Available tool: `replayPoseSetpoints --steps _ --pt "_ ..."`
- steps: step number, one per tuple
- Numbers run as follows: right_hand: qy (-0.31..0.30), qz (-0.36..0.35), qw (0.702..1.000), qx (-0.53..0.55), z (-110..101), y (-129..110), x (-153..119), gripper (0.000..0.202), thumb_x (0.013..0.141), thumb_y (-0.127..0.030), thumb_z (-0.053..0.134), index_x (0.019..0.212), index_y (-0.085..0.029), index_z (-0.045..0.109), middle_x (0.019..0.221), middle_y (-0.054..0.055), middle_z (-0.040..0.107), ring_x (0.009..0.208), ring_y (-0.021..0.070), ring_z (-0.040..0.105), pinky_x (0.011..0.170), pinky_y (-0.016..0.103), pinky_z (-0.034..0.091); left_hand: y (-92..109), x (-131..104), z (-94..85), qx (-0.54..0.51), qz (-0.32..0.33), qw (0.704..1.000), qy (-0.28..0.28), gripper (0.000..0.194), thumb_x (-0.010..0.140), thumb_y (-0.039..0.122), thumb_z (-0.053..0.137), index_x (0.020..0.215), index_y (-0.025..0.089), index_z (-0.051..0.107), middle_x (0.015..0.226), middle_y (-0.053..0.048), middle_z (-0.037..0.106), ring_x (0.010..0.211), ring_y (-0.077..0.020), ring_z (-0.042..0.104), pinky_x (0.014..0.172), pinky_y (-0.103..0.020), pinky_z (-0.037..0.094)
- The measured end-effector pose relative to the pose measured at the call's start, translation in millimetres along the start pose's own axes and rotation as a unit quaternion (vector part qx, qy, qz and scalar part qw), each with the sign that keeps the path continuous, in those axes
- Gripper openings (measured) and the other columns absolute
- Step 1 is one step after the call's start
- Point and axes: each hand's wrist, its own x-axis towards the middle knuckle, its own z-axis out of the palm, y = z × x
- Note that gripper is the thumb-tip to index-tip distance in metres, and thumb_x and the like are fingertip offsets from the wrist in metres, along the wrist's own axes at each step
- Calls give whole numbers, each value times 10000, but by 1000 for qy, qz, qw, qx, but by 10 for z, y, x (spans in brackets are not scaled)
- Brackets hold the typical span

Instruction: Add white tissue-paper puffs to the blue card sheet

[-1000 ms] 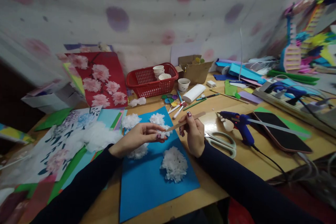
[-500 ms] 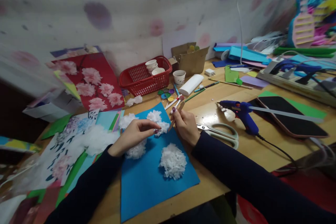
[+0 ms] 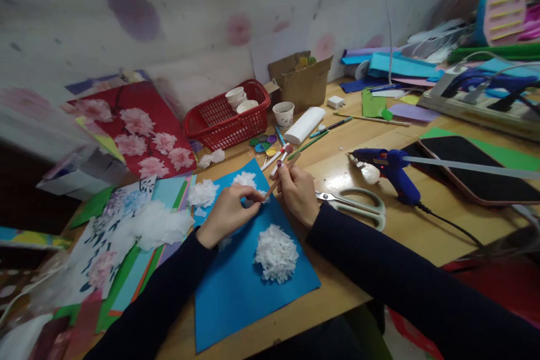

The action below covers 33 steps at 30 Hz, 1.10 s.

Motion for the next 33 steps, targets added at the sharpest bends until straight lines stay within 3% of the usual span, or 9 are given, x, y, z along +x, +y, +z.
replayPoseSetpoints --steps 4,9,14,21,33 --pt "57 -40 997 -25 -47 -25 -30 439 907 -383 385 567 -182 578 472 4 543 474 133 535 498 246 370 24 19 -1 -13 -9 1000 -4 142 739 129 601 799 189 715 804 -23 714 774 -161 647 738 -288 504" --pt "20 -126 991 -51 -46 -17 -71 385 917 -340 390 619 -182 577 549 13 590 517 131 564 542 249 393 39 42 -19 -25 -23 999 -14 128 741 146 606 790 174 721 797 -35 711 759 -161 646 707 -274 509" --pt "27 -119 992 -11 -41 -35 -87 381 923 -320 384 621 -180 568 507 -11 540 457 102 511 494 232 373 7 57 -68 -65 -51 995 -55 112 734 187 634 802 178 723 777 -23 722 744 -159 658 688 -259 512" --pt "11 -156 987 -43 -45 1 -92 388 919 -328 398 609 -175 574 527 -1 574 482 107 539 523 232 386 15 52 -69 -2 9 999 -41 117 745 138 625 797 181 721 814 -30 724 804 -166 644 768 -293 493" --pt "-51 -213 965 -147 -67 1 -135 394 931 -358 359 683 -171 600 572 41 600 512 135 549 541 257 379 -18 61 -13 -2 32 999 -35 100 782 174 608 813 174 702 772 -29 674 723 -151 602 696 -282 479"
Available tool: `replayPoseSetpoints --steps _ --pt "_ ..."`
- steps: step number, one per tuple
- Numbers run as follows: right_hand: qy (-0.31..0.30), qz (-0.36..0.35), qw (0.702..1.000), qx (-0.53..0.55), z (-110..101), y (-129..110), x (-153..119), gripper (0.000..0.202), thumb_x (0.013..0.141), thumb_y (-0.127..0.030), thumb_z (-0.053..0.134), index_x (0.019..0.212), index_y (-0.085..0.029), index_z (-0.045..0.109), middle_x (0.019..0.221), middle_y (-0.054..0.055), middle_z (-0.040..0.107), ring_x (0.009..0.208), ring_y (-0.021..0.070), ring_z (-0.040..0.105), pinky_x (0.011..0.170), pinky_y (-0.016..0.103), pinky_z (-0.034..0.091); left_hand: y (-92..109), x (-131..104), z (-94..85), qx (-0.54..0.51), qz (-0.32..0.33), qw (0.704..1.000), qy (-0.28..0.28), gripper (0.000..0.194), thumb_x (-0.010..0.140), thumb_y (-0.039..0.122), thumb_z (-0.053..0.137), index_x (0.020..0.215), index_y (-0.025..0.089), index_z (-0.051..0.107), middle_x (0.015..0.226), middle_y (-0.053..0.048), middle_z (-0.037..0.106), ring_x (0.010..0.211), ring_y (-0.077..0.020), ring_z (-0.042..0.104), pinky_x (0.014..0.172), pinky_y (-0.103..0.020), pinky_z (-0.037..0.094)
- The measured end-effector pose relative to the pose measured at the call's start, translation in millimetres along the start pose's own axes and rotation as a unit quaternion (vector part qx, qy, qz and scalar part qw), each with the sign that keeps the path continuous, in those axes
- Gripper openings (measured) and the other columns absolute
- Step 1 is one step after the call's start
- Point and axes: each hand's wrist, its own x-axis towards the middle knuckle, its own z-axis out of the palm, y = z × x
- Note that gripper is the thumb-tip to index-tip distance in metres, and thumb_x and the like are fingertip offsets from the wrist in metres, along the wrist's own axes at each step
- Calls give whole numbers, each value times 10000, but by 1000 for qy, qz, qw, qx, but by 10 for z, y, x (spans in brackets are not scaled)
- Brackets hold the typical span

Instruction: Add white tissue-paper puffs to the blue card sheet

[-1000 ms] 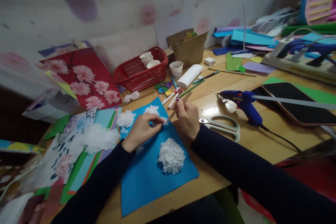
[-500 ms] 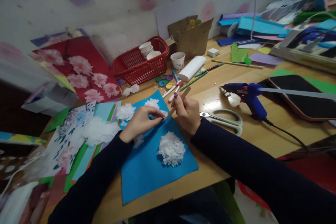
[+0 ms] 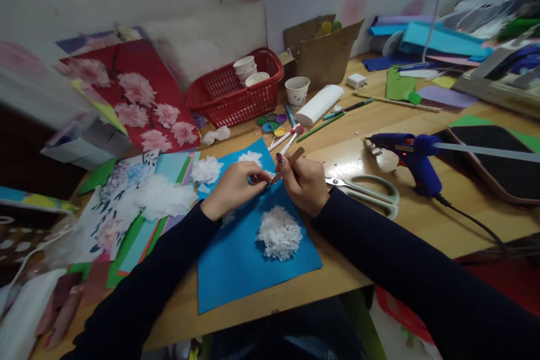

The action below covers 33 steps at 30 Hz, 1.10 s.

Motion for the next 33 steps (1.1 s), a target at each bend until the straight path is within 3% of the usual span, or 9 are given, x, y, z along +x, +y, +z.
replayPoseSetpoints --steps 5,8,11,16,19,21,24,27,33 --pt "-31 -51 998 -37 8 48 -6 361 929 -328 349 721 -171 598 574 45 593 509 139 537 535 263 373 -12 -28 -88 26 32 999 -2 172 789 181 595 947 153 656 822 -41 636 770 -162 593 728 -292 479" --pt "-52 -84 995 -32 0 66 -2 348 934 -311 334 734 -173 583 612 54 612 539 146 551 560 270 392 -63 -103 -176 33 46 998 -9 448 750 250 663 1171 150 545 1094 -102 589 997 -213 571 876 -349 464" --pt "-88 -133 987 -22 -12 63 -4 333 940 -287 321 746 -178 568 643 56 620 569 146 557 581 274 408 -138 -174 -219 36 33 998 -45 631 723 351 702 1275 171 453 1269 -135 511 1176 -269 491 981 -408 406" --pt "-175 -220 957 -73 29 15 -28 265 926 -287 363 767 -200 556 636 39 588 570 150 515 552 276 383 -196 -201 -197 49 28 996 -71 637 739 352 688 1295 174 435 1329 -151 498 1233 -294 456 1016 -442 357" --pt "-173 -240 951 -88 81 5 -26 256 918 -294 381 766 -201 565 642 48 599 577 161 528 551 279 376 -194 -193 -186 54 21 995 -76 643 728 341 695 1289 158 440 1338 -161 495 1234 -305 457 1013 -443 351" --pt "-120 -183 972 -81 102 25 -8 291 924 -308 366 752 -195 572 631 50 608 571 161 547 565 276 391 -193 -193 -190 58 25 995 -78 632 728 334 693 1283 167 443 1331 -151 505 1228 -303 461 1006 -434 355" --pt "-26 -18 999 -41 106 81 34 363 937 -337 342 715 -191 589 618 43 629 569 158 579 589 270 415 -197 -202 -202 62 34 995 -74 589 754 327 666 1278 171 446 1314 -146 520 1210 -293 476 990 -419 362" --pt "8 86 996 -4 93 123 69 408 926 -391 363 674 -183 608 553 25 605 532 157 577 568 268 411 -201 -209 -196 62 35 995 -71 556 780 323 639 1276 160 450 1303 -154 528 1191 -294 489 977 -422 363" --pt "60 205 967 136 55 104 120 454 867 -511 433 595 -173 568 391 -35 457 360 111 429 408 244 329 -201 -197 -258 37 40 996 -70 513 767 290 662 1239 172 500 1281 -143 557 1171 -274 516 978 -394 369"
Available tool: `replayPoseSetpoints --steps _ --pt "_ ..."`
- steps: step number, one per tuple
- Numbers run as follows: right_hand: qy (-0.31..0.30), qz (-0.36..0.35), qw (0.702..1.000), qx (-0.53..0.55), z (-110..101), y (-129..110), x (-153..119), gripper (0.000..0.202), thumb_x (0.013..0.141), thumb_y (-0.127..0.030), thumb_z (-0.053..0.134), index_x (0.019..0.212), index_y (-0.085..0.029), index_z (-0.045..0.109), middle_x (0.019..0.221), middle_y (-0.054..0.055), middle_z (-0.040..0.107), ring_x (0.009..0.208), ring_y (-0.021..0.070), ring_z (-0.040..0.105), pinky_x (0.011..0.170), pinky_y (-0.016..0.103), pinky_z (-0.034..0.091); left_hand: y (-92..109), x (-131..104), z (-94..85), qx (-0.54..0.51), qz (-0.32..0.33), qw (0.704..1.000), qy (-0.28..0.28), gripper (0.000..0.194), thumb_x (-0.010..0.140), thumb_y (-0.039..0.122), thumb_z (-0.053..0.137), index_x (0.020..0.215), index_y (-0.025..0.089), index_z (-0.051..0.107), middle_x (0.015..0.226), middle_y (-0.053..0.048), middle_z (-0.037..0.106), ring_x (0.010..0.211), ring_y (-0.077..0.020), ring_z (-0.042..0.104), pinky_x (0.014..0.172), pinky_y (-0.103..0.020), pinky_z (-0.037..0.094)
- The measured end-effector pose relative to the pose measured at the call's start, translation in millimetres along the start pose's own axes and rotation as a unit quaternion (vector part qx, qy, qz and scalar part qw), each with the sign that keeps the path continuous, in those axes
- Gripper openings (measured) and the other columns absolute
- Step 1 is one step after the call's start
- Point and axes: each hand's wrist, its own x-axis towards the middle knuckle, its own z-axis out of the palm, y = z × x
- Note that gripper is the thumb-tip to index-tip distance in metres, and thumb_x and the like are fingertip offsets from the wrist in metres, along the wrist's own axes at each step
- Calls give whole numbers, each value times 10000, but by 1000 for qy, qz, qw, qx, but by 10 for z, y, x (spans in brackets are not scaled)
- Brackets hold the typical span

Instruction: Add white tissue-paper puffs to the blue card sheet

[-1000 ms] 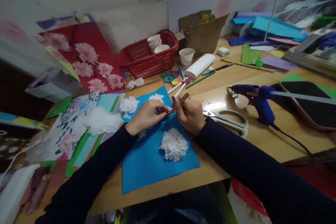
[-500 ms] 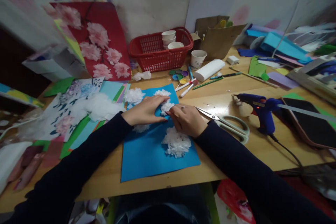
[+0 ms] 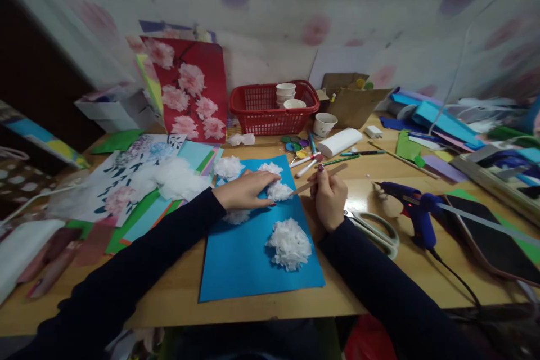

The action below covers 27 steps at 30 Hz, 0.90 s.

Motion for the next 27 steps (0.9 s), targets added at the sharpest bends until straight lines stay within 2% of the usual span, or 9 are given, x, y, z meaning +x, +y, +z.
replayPoseSetpoints --steps 3,4,8,11,14,16,19,22,27 --pt "12 35 996 84 -3 -25 6 444 819 -536 502 581 -167 561 370 -50 429 331 95 387 365 236 297 -4 -92 -310 -10 16 1000 7 393 781 269 649 1156 177 573 1209 -105 611 1114 -228 559 951 -333 404" --pt "9 38 994 101 -1 -31 3 436 810 -535 519 589 -163 571 367 -54 422 329 93 379 358 235 287 -12 -157 -461 -7 7 999 31 333 793 262 632 1113 173 602 1167 -91 633 1084 -216 574 941 -322 412" --pt "-6 39 989 143 8 -59 -23 419 797 -523 559 588 -161 577 371 -57 418 316 86 377 343 234 270 -154 -578 -1098 16 -115 977 176 184 808 269 589 935 168 676 941 -26 698 889 -176 633 834 -271 459" --pt "4 31 986 164 -2 -98 -37 405 794 -510 581 587 -162 588 364 -60 405 308 79 369 332 229 264 -389 -907 -1360 43 -187 959 207 156 796 256 571 853 173 690 789 -7 701 757 -157 631 730 -238 462" --pt "21 41 980 194 -21 -137 -34 391 771 -506 610 577 -167 596 363 -52 415 304 81 376 319 232 247 -614 -1035 -1289 66 -213 961 164 119 744 262 601 767 189 693 735 -6 696 710 -158 625 657 -219 439" --pt "24 52 976 208 -31 -152 -27 377 752 -501 631 568 -173 601 364 -47 416 310 85 379 318 236 245 -695 -984 -1084 65 -203 973 87 111 734 266 608 745 195 694 732 -11 685 696 -158 614 626 -215 421" --pt "21 63 975 213 -35 -161 -21 364 733 -498 648 551 -185 606 375 -37 419 325 86 377 323 244 242 -722 -817 -723 47 -143 989 -10 142 717 276 639 820 196 695 844 -32 657 744 -163 595 638 -222 410" --pt "11 63 976 206 -32 -162 -21 342 742 -475 645 550 -194 616 384 -22 428 339 91 388 330 253 247 -725 -710 -543 77 -145 986 -23 75 675 217 658 737 176 668 798 -35 611 756 -173 562 643 -233 394" --pt "17 50 977 207 -35 -153 -28 352 748 -478 640 565 -179 604 384 -38 424 330 95 376 316 240 248 -714 -755 -669 -35 -165 986 6 95 727 258 639 707 166 630 781 -36 634 755 -174 573 671 -257 407"
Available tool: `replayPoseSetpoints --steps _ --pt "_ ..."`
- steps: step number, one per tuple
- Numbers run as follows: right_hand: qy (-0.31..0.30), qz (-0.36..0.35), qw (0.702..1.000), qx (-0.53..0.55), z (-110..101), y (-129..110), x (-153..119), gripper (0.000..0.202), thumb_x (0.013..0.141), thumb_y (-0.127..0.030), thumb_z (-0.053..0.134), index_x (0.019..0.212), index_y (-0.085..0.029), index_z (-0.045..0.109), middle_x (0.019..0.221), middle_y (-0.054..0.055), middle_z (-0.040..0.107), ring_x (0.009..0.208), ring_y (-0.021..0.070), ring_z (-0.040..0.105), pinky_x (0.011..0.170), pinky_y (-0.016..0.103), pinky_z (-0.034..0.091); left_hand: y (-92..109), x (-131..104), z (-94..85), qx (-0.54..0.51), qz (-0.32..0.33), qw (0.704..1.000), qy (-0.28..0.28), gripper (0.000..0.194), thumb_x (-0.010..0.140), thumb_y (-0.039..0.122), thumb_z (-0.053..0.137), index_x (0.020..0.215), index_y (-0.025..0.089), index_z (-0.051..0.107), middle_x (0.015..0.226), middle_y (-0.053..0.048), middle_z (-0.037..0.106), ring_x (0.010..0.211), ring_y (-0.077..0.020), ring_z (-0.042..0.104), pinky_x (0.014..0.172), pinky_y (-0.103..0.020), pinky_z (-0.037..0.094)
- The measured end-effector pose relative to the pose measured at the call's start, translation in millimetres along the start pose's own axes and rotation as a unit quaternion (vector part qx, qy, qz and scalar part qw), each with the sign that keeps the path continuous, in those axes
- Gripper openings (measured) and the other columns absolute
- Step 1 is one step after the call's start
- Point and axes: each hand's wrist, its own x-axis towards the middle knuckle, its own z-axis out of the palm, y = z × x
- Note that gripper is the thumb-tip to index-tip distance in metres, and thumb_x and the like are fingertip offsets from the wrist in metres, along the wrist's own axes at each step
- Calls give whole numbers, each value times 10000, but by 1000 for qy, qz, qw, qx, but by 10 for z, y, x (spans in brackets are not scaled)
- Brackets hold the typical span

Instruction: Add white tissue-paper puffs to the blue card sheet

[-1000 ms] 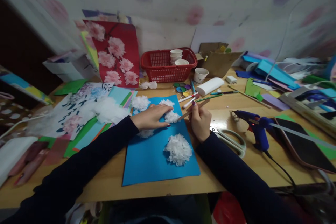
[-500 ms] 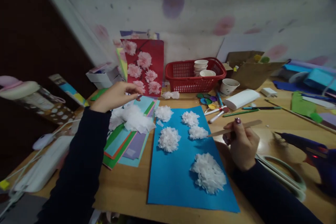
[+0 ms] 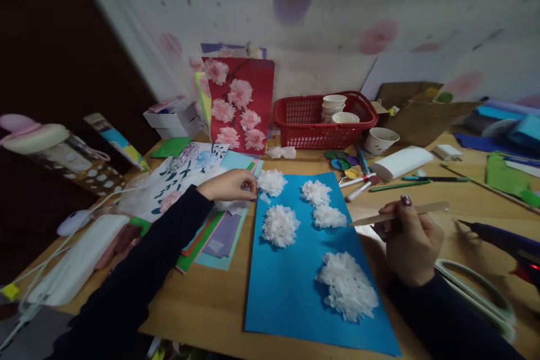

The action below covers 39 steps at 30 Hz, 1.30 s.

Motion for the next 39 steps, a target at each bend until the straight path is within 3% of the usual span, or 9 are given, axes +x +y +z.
replayPoseSetpoints --steps 3,6,9,13,20,25,31,35,39 --pt "-11 -1 1000 13 5 -13 -24 356 772 -465 629 585 -162 607 386 -43 429 325 86 384 318 226 266 136 -20 -12 -195 -16 980 20 170 731 300 657 783 152 591 810 -32 650 764 -161 599 712 -272 439" --pt "-51 11 998 19 26 -50 -68 359 789 -466 618 631 -145 626 413 -26 481 352 96 449 334 219 313 380 14 136 -373 -25 927 29 236 704 290 700 825 149 555 794 -11 629 717 -125 593 667 -249 450" --pt "-98 25 994 42 54 -85 -115 352 767 -472 643 661 -137 640 445 -4 535 381 113 497 341 221 351 634 56 334 -456 -58 888 15 279 701 271 717 903 153 566 791 -2 607 683 -107 579 584 -216 438" --pt "-124 74 988 58 80 -100 -149 364 743 -491 655 655 -138 636 434 -8 534 367 112 500 324 212 360 877 86 510 -536 -104 838 -14 271 722 200 693 966 142 588 889 -40 644 750 -116 613 648 -238 479" --pt "-132 131 979 80 93 -115 -162 374 712 -500 676 635 -136 634 419 -11 531 355 102 486 320 198 356 1074 179 680 -524 -45 849 51 262 709 112 701 948 115 594 881 -85 719 825 -163 673 774 -288 496" --pt "-170 132 973 81 80 -134 -187 356 737 -480 665 649 -137 630 437 -10 540 366 101 497 331 194 362 1123 219 809 -505 -46 858 80 275 707 105 701 960 116 594 854 -82 729 840 -191 691 798 -316 509" --pt "-172 130 974 74 86 -147 -197 353 754 -479 647 647 -143 625 441 -11 539 365 103 489 328 200 359 1116 218 844 -490 -47 869 58 265 739 63 629 996 109 589 854 -70 727 825 -163 682 754 -265 489" --pt "-165 127 975 71 97 -156 -188 356 744 -487 651 647 -145 627 437 -15 533 367 104 486 330 205 361 1119 206 829 -466 -28 883 47 237 792 129 600 1027 104 595 759 -37 709 733 -138 659 703 -245 462" --pt "-167 124 975 75 96 -169 -191 351 741 -476 656 642 -141 631 440 -13 537 368 107 492 329 208 359 1118 198 821 -507 -29 861 16 313 752 148 667 1046 113 566 834 -56 708 788 -149 669 742 -258 472"
